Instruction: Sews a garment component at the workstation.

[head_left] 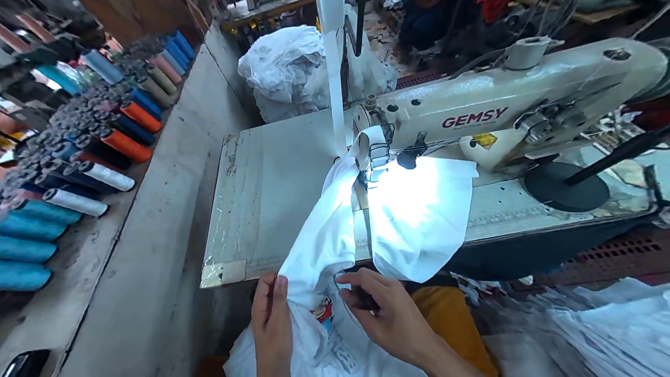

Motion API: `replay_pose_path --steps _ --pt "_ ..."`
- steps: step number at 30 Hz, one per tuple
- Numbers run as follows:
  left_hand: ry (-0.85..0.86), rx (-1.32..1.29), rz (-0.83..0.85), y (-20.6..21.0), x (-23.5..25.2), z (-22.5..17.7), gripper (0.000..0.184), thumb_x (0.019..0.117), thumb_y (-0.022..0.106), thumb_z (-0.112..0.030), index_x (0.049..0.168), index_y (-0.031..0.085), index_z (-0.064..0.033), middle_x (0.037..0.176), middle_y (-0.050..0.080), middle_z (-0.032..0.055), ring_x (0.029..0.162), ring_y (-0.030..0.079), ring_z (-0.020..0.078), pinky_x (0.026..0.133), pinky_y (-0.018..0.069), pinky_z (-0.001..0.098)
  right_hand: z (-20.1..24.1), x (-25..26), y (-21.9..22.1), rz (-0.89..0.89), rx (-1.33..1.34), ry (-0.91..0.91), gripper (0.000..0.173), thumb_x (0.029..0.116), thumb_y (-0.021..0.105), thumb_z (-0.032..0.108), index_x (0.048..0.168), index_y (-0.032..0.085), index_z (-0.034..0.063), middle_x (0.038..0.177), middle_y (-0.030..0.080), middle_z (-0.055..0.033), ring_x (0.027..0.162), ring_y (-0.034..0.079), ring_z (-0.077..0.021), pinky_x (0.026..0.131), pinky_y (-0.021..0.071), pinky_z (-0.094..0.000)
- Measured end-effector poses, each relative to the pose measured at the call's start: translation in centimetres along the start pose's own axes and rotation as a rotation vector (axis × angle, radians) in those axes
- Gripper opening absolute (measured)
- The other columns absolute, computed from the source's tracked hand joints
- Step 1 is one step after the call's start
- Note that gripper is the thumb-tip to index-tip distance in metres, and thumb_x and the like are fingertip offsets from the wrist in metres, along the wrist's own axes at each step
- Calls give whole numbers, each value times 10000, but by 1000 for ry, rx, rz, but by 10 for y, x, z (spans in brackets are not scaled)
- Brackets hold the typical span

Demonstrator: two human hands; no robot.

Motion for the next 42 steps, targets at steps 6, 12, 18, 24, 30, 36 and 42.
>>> replay_pose_path --steps 6,12,18,24,30,36,42 --pt "-74 -461 136 41 -25 -8 164 1058 544 -245 1113 664 -147 998 713 -32 922 697 55 858 594 270 13 -1 -19 -79 0 21 226 1005 661 254 1171 702 108 937 688 9 722 606 10 620 528 -141" --pt "-25 -423 225 56 -30 -3 168 1071 518 -219 1128 645 -124 991 689 -25 911 678 50 848 584 259 14 0 -36 -144 -63 34 263 1007 655 268 1196 702 92 869 661 23 680 568 24 577 489 -128" --pt "-44 -472 219 64 -32 -2 141 1062 538 -203 1111 634 -113 975 678 -18 899 677 54 839 588 261 15 -9 -46 -63 -203 119 555 970 653 541 1328 626 117 962 682 2 740 608 -15 610 531 -205" --pt "-14 -411 219 67 -33 -2 129 1035 584 -186 1146 618 -131 1011 671 -44 928 659 32 859 567 233 15 -17 -51 -65 -182 79 381 1037 595 401 1288 659 121 952 644 -20 774 601 -19 652 523 -170" --pt "61 -322 182 76 -31 -8 140 1020 626 -253 1098 636 -137 1015 685 -49 935 663 21 847 566 202 23 -20 -47 -96 -253 20 370 1033 596 449 1332 695 254 875 636 11 640 545 -21 532 456 -183" --pt "-8 -327 7 82 -27 -10 123 972 666 -110 1086 620 -99 962 687 -8 876 683 68 804 594 237 19 -25 -44 -132 -266 85 402 1026 595 472 1230 689 139 866 657 13 652 563 -2 541 471 -166" --pt "5 -311 74 94 -32 -20 229 951 693 -86 1160 599 -101 938 718 -26 838 703 52 780 601 227 35 -24 -59 -113 -257 97 392 1035 618 380 1190 716 34 869 701 -106 660 615 -105 566 488 -221"
Point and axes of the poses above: each hand's wrist, its own x-axis towards the middle knuckle, its own y-axis out of the palm, z = x × y, the point moved 3 cm from there along x, towards the middle knuckle
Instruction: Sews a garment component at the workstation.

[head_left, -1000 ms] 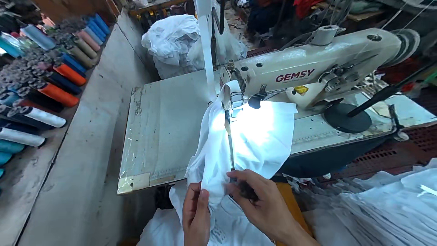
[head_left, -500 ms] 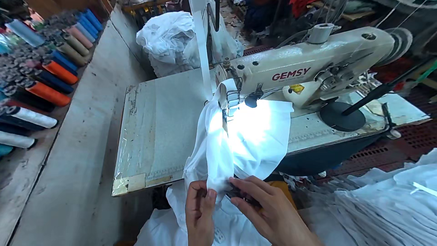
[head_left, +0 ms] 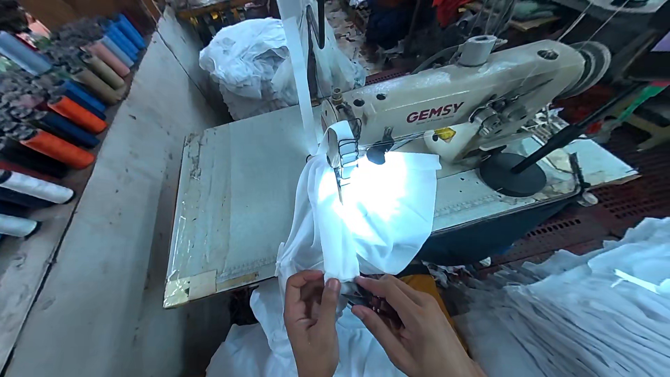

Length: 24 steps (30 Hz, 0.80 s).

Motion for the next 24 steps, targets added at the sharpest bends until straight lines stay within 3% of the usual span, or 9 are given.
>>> replay_pose_path --steps 3,5,7,14,20,24 --pt "-8 9 -11 7 -3 -1 217 940 698 -69 1136 606 -84 919 720 -14 820 707 57 753 606 222 -2 -3 -3 -19 -40 0 384 1031 624 372 1173 722 29 865 702 -115 651 616 -115 556 484 -227" --pt "-9 16 -9 10 -6 -2 215 936 694 -47 1130 605 -71 917 728 -2 810 713 65 740 611 224 -11 -8 2 -88 -73 -24 369 1029 614 409 1201 703 94 851 653 -32 647 568 -36 543 461 -169" --pt "-13 20 -5 12 -9 -3 205 940 684 -31 1128 608 -66 928 733 1 818 717 67 748 613 226 -17 -11 5 -149 -88 -42 371 1023 619 420 1223 694 117 844 627 -3 653 546 -5 542 445 -147" --pt "-16 24 44 20 -14 -7 201 940 649 28 1123 594 -35 952 747 10 841 729 71 760 619 227 -17 -9 5 -193 -99 -84 359 1019 637 383 1242 701 109 875 648 -22 687 579 -17 568 470 -151" --pt "-17 37 42 20 -15 -4 192 937 665 16 1114 600 -21 937 742 30 829 730 86 752 624 238 -21 -6 1 -226 -67 -94 238 1039 618 287 1158 726 111 826 643 -7 673 579 -10 570 470 -143" --pt "-24 19 15 19 -14 -2 198 929 689 -2 1107 612 -43 932 743 15 826 727 75 751 622 233 -27 -6 -12 -292 -70 -70 296 1029 637 294 1216 687 71 858 619 -14 685 544 22 592 459 -107"
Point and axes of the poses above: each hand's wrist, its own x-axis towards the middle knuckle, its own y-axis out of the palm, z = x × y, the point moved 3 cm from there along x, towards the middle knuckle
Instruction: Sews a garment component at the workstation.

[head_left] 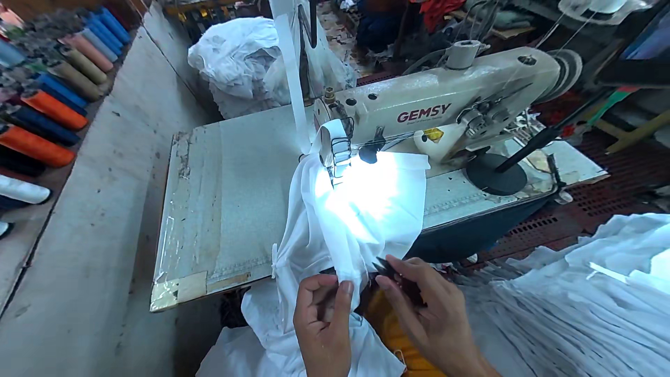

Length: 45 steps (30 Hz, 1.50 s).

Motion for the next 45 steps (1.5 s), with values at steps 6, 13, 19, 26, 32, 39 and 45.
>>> replay_pose_path --steps 6,13,19,26,32,39,45 --pt "10 -10 -18 3 -1 0 201 923 691 12 1096 616 -57 930 745 -1 819 724 61 746 618 221 6 -9 1 77 -62 -12 327 1009 660 358 1225 665 114 885 636 -14 672 567 -2 564 472 -137" --pt "14 -15 -12 2 -2 -1 199 921 697 9 1095 618 -48 919 747 8 810 726 68 743 619 224 11 -10 8 70 -78 -6 322 1006 664 342 1224 673 104 904 647 -19 674 574 -8 554 468 -142" --pt "19 -28 -16 0 -2 0 207 918 698 16 1098 619 -48 923 746 14 809 725 71 745 619 225 12 -9 8 59 -86 -5 320 1002 673 338 1213 677 98 889 645 -17 647 558 -3 535 458 -140" --pt "8 -34 -18 0 -3 0 208 919 696 12 1101 612 -44 915 744 15 807 726 74 738 620 228 13 -10 9 57 -91 2 315 1001 671 336 1198 682 90 871 638 -13 645 552 0 530 452 -135" --pt "-6 -46 -20 -1 -3 1 201 920 696 9 1096 616 -45 923 742 19 811 725 77 734 622 233 14 -10 8 64 -86 13 325 1000 673 339 1206 682 88 887 650 -16 656 567 0 542 468 -138" --pt "-1 -43 -25 -1 -4 0 205 918 699 7 1097 610 -41 924 746 19 819 729 79 746 622 233 14 -10 9 69 -100 13 321 1000 672 341 1197 686 87 886 647 -15 652 564 4 535 463 -136" --pt "50 9 -14 2 -5 0 205 915 700 17 1091 616 -48 933 754 -3 819 730 63 753 622 221 14 -8 9 48 -129 11 325 997 674 344 1193 691 85 878 648 -15 645 558 -1 531 455 -137"
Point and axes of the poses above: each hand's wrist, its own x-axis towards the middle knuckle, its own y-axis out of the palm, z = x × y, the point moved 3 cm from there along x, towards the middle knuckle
